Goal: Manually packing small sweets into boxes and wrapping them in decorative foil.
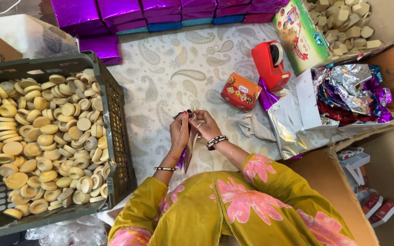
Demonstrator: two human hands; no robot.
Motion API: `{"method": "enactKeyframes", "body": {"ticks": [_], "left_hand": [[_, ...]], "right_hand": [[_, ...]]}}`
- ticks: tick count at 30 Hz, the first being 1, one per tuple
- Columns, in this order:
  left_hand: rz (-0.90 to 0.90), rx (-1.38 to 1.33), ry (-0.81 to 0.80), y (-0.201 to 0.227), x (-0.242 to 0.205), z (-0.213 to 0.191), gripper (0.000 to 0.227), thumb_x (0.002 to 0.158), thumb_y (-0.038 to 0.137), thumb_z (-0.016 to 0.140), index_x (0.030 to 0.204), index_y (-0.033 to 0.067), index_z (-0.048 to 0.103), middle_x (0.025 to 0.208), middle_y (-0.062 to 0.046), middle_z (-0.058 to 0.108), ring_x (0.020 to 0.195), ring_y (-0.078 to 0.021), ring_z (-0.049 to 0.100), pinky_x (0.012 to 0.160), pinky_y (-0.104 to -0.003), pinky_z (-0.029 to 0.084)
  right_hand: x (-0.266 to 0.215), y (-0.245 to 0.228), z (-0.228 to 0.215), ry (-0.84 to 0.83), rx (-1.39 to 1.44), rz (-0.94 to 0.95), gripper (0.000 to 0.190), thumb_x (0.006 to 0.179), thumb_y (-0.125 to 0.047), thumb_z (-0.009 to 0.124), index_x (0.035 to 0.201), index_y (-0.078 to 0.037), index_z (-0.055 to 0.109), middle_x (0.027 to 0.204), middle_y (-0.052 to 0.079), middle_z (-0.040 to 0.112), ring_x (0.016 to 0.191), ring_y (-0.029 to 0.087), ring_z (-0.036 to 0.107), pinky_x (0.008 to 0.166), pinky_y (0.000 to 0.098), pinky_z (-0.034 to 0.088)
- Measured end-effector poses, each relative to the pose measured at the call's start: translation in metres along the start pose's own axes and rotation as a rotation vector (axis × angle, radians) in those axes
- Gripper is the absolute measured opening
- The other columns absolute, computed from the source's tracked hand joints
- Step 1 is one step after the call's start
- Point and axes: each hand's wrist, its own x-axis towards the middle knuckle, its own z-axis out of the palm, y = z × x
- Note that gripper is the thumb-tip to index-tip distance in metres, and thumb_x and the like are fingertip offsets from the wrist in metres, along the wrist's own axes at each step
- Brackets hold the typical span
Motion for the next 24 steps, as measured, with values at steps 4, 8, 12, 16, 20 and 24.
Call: {"method": "enactKeyframes", "body": {"ticks": [4,8,12,16,20,24], "left_hand": [[-0.034,-0.015,-0.045,0.004,-0.006,0.003,0.041,0.107,0.034,0.054,0.108,-0.0015,0.073,0.086,0.001,0.067,0.082,-0.0050,0.056,0.073,-0.023,0.047],[0.007,0.122,-0.063,0.018,-0.010,0.001,0.034,0.104,0.031,0.060,0.108,0.0006,0.074,0.086,-0.002,0.069,0.080,-0.0069,0.058,0.073,-0.025,0.049],[0.048,0.359,-0.010,0.036,-0.011,-0.005,0.029,0.095,0.030,0.070,0.108,0.0052,0.074,0.090,-0.008,0.077,0.080,-0.0142,0.071,0.074,-0.030,0.056],[0.057,0.472,0.044,0.030,-0.008,-0.021,0.031,0.087,0.029,0.076,0.109,0.0078,0.074,0.093,-0.009,0.079,0.082,-0.0187,0.076,0.074,-0.032,0.058],[-0.005,0.560,0.104,0.000,-0.002,-0.046,0.032,0.080,0.030,0.082,0.103,0.0083,0.078,0.090,-0.009,0.080,0.080,-0.0202,0.076,0.072,-0.034,0.057],[-0.027,0.586,0.191,-0.033,0.000,-0.062,0.031,0.082,0.032,0.083,0.098,0.0056,0.079,0.083,-0.009,0.077,0.071,-0.0199,0.072,0.068,-0.034,0.055]], "right_hand": [[-0.003,0.003,-0.005,-0.008,-0.077,0.052,0.050,0.087,-0.011,0.074,0.132,-0.005,0.052,0.113,0.006,0.066,0.086,0.014,0.069,0.076,0.0281,0.057],[0.000,0.011,-0.019,-0.027,-0.019,0.082,0.045,0.085,0.004,0.066,0.128,-0.004,0.056,0.110,0.008,0.069,0.084,0.016,0.070,0.071,0.0301,0.059],[0.006,0.008,-0.040,-0.033,0.073,0.196,0.032,0.090,0.006,0.059,0.120,-0.004,0.062,0.103,0.006,0.071,0.083,0.017,0.071,0.068,0.0324,0.062],[0.030,0.049,-0.072,-0.026,0.128,0.228,0.024,0.092,0.004,0.059,0.114,-0.005,0.064,0.097,0.005,0.071,0.079,0.019,0.070,0.066,0.0334,0.062],[0.036,0.067,-0.093,0.037,0.157,0.268,0.017,0.094,0.001,0.062,0.109,-0.005,0.066,0.093,0.003,0.070,0.079,0.014,0.066,0.066,0.0296,0.056],[0.045,0.116,-0.121,0.075,0.095,0.232,0.016,0.091,0.002,0.066,0.106,-0.004,0.068,0.091,0.002,0.071,0.079,0.010,0.065,0.068,0.0259,0.052]]}}
